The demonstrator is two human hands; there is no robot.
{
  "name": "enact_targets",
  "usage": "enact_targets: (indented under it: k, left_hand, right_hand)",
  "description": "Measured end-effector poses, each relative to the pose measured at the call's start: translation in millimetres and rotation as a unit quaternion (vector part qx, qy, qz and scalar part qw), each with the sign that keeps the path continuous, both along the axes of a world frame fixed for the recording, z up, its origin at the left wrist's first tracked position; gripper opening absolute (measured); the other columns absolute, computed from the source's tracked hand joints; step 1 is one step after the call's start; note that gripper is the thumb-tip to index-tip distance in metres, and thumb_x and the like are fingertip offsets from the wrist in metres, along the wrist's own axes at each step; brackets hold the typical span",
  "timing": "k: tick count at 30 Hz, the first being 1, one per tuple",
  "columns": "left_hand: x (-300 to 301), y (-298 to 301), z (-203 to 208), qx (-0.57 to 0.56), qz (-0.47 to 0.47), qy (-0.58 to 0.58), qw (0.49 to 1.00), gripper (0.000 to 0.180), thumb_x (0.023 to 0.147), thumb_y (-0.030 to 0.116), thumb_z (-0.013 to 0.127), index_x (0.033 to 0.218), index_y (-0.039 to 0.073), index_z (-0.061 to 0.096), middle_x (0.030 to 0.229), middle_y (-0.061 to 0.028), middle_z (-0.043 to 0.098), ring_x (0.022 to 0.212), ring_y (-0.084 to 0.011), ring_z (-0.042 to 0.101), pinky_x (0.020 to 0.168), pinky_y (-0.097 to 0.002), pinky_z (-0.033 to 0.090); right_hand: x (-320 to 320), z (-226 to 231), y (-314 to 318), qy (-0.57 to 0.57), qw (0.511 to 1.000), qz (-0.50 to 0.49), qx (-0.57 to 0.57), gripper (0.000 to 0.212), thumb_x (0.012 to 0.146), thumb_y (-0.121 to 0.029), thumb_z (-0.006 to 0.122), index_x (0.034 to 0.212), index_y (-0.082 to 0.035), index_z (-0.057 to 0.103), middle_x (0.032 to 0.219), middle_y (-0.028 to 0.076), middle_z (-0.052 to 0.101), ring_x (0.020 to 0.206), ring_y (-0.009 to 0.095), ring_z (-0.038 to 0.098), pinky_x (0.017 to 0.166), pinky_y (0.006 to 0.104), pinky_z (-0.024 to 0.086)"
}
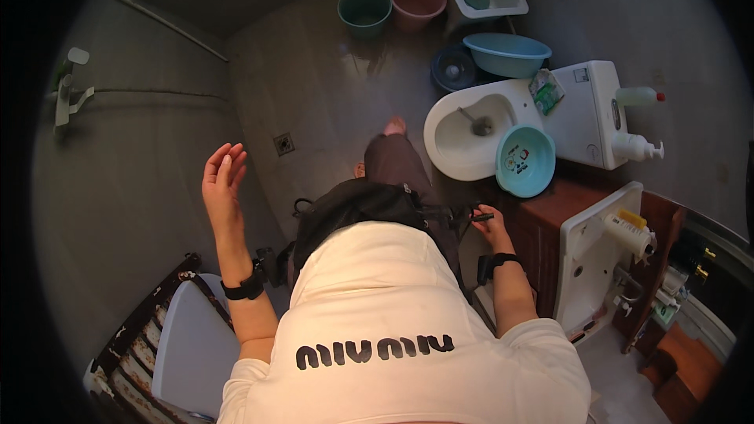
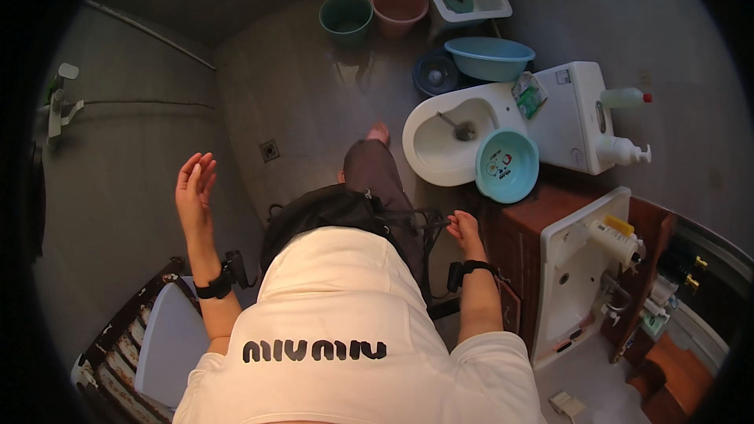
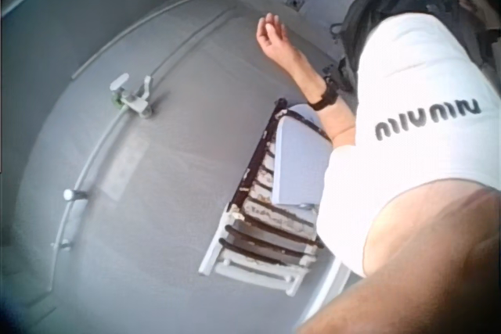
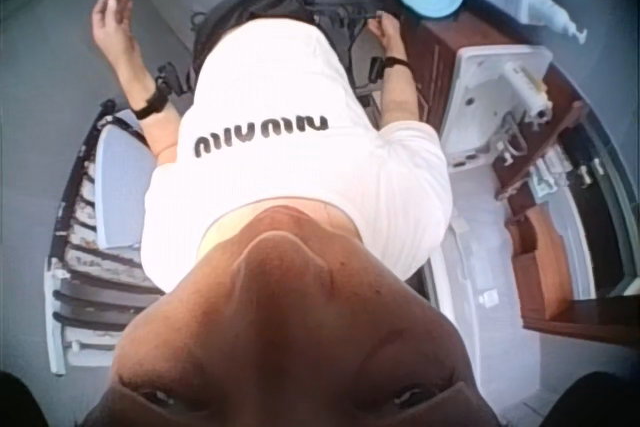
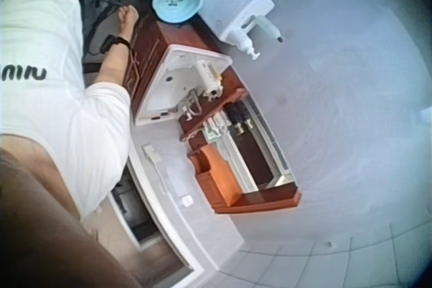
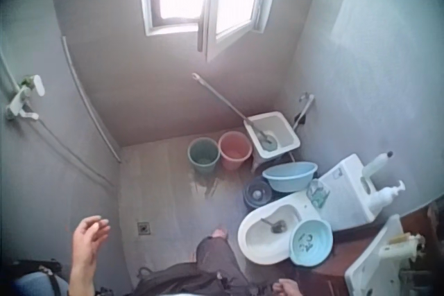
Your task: The person wrings out a yellow and white cloth in a blue basin at the sink, then hangs the cloth on a glass door. They repeatedly fill the basin with water from the tap and pour it onto the floor, then place the basin back in the sink.
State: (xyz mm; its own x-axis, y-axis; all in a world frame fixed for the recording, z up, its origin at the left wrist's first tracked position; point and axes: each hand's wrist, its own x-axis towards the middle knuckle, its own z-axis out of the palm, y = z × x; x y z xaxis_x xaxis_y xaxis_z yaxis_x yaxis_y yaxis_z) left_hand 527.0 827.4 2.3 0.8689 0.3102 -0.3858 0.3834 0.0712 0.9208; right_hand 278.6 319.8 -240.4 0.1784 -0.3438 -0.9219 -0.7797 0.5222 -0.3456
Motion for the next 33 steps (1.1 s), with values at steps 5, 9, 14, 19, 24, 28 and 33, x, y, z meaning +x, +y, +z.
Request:
enact_targets:
  k: [5,9,14,19,24,28,33]
  left_hand:
    - [14.0,-21.0,-3.1,-0.001,-0.029,0.029,0.999,0.027,0.093,0.016,0.048,0.116,0.003,0.053,0.114,-0.0104,0.06,0.104,-0.0169,0.058,0.088,-0.0268,0.045]
    - [18.4,-44.0,-2.5,-0.002,-0.05,0.036,0.998,0.026,0.093,0.017,0.05,0.114,0.004,0.054,0.112,-0.0085,0.061,0.102,-0.0142,0.059,0.085,-0.0242,0.046]
    - [15.7,-75.1,-0.2,-0.004,-0.05,0.037,0.998,0.026,0.093,0.016,0.049,0.116,0.004,0.053,0.113,-0.0097,0.061,0.103,-0.0162,0.059,0.087,-0.0264,0.046]
    - [-7.1,-105.8,1.8,-0.003,-0.033,0.029,0.999,0.026,0.093,0.015,0.048,0.116,0.004,0.053,0.114,-0.0107,0.06,0.104,-0.0174,0.059,0.087,-0.0278,0.046]
    - [-38.9,-125.5,6.5,0.009,0.007,0.034,0.999,0.026,0.093,0.014,0.048,0.116,0.003,0.053,0.113,-0.011,0.06,0.103,-0.0177,0.059,0.087,-0.0283,0.046]
    - [-68.1,-139.6,10.1,0.019,0.033,0.035,0.999,0.026,0.093,0.015,0.048,0.115,0.003,0.053,0.114,-0.0109,0.06,0.103,-0.0178,0.059,0.088,-0.0288,0.046]
    - [-102.2,-154.5,20.0,0.037,0.064,0.037,0.997,0.025,0.093,0.015,0.047,0.115,0.004,0.053,0.114,-0.0107,0.06,0.105,-0.0176,0.058,0.088,-0.0288,0.045]
  right_hand:
    - [11.8,20.3,-19.6,-0.02,0.999,0.036,-0.034,0.027,0.09,-0.022,0.056,0.11,-0.005,0.053,0.095,0.009,0.063,0.074,0.016,0.066,0.054,0.0236,0.054]
    - [7.2,28.9,-28.9,-0.033,0.998,0.053,-0.026,0.029,0.09,-0.023,0.055,0.113,-0.004,0.053,0.097,0.009,0.063,0.08,0.016,0.065,0.058,0.0234,0.054]
    - [-23.3,29.0,-51.1,-0.025,0.997,0.063,-0.028,0.029,0.09,-0.021,0.056,0.112,-0.002,0.053,0.096,0.01,0.063,0.074,0.017,0.065,0.054,0.026,0.054]
    - [-60.0,16.4,-91.6,-0.023,0.999,0.025,-0.012,0.024,0.089,-0.019,0.056,0.106,-0.002,0.054,0.09,0.01,0.062,0.066,0.017,0.064,0.051,0.0257,0.052]
    - [-67.5,-1.7,-132.0,-0.037,0.998,0.047,0.014,0.022,0.089,-0.019,0.057,0.104,-0.003,0.054,0.086,0.008,0.062,0.064,0.016,0.062,0.05,0.0245,0.051]
    - [-53.5,-10.5,-152.6,-0.013,0.994,0.107,0.006,0.023,0.089,-0.021,0.057,0.106,-0.005,0.055,0.087,0.006,0.062,0.062,0.014,0.06,0.05,0.024,0.05]
    - [-34.5,-22.0,-161.4,-0.033,0.985,0.166,0.026,0.026,0.089,-0.024,0.057,0.109,-0.007,0.055,0.089,0.005,0.063,0.067,0.013,0.062,0.051,0.0227,0.049]
